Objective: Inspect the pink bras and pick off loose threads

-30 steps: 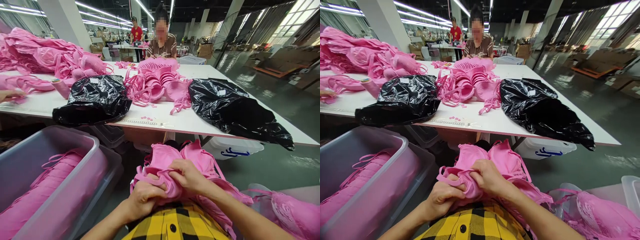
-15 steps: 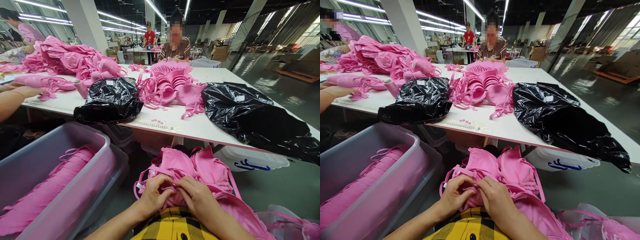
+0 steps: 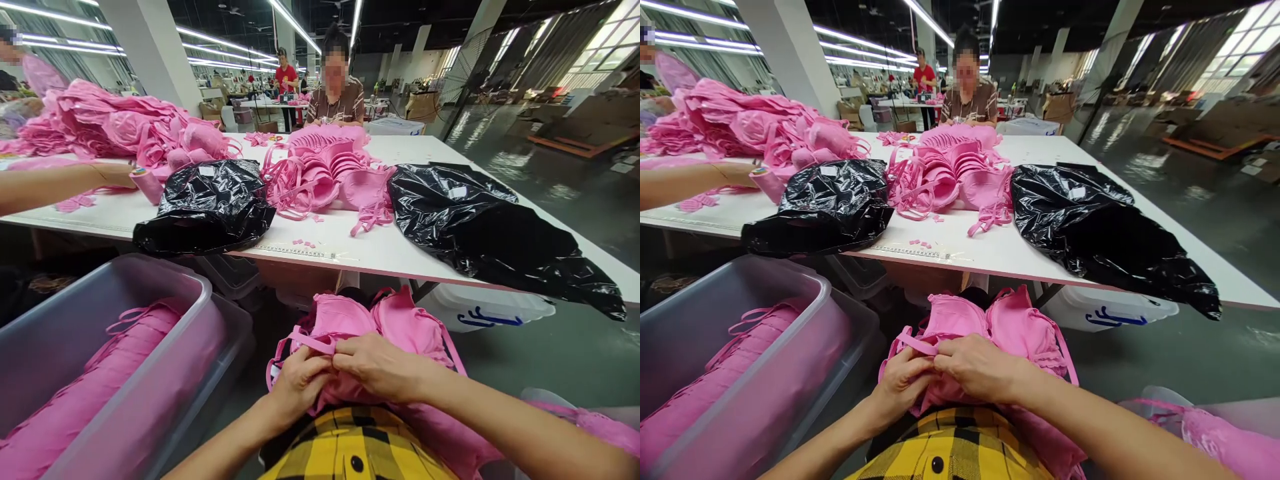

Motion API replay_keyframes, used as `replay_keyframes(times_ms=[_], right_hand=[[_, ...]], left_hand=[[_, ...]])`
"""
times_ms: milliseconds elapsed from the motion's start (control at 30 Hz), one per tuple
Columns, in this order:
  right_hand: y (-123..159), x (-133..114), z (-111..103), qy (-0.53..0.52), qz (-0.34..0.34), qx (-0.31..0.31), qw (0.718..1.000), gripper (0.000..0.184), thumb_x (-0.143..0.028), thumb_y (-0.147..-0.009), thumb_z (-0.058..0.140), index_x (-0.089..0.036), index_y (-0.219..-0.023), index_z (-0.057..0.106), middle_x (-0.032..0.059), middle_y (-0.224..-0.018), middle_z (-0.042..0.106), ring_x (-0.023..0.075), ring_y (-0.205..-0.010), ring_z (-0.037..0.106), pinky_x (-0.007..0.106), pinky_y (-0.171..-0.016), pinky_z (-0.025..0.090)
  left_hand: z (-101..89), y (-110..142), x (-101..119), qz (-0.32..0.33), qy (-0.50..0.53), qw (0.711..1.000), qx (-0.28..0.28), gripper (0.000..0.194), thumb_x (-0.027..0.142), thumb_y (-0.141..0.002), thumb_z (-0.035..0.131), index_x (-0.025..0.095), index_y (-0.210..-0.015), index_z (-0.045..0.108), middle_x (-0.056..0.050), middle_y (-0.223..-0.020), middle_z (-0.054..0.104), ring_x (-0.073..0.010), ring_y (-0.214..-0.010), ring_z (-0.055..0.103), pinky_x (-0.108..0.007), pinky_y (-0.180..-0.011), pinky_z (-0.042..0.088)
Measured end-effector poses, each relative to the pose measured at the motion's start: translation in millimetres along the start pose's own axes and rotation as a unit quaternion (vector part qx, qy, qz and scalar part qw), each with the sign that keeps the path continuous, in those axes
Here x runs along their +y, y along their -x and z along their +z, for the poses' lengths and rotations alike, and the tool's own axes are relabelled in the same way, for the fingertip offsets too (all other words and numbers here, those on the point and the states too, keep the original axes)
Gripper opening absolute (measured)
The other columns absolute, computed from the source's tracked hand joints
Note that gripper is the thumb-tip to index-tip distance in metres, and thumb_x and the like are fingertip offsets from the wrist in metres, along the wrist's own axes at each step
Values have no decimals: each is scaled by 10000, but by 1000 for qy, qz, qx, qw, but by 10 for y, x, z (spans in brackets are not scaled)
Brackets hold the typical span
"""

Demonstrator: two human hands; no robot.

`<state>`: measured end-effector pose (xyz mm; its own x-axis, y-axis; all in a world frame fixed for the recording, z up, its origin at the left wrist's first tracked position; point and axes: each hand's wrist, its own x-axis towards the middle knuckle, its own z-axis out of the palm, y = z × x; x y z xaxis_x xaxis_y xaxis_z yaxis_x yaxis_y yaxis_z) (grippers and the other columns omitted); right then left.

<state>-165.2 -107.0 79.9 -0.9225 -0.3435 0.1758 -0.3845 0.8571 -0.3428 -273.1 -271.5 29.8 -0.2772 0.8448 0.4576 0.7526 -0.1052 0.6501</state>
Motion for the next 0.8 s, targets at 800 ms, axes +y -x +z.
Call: replay_keyframes(times_ms=[800], right_hand=[[-124, -250, -283, -134, -94, 0, 986, 118, -115, -841, 479, -147, -809, 588, 36, -724, 595, 148, -700, 486, 236, -644, 408]], left_hand=[[-197, -12, 451, -410, 413, 813, -21, 136, 196, -514, 826, 139, -546, 706, -12, -525, 655, -131, -522, 605, -206, -559, 514]])
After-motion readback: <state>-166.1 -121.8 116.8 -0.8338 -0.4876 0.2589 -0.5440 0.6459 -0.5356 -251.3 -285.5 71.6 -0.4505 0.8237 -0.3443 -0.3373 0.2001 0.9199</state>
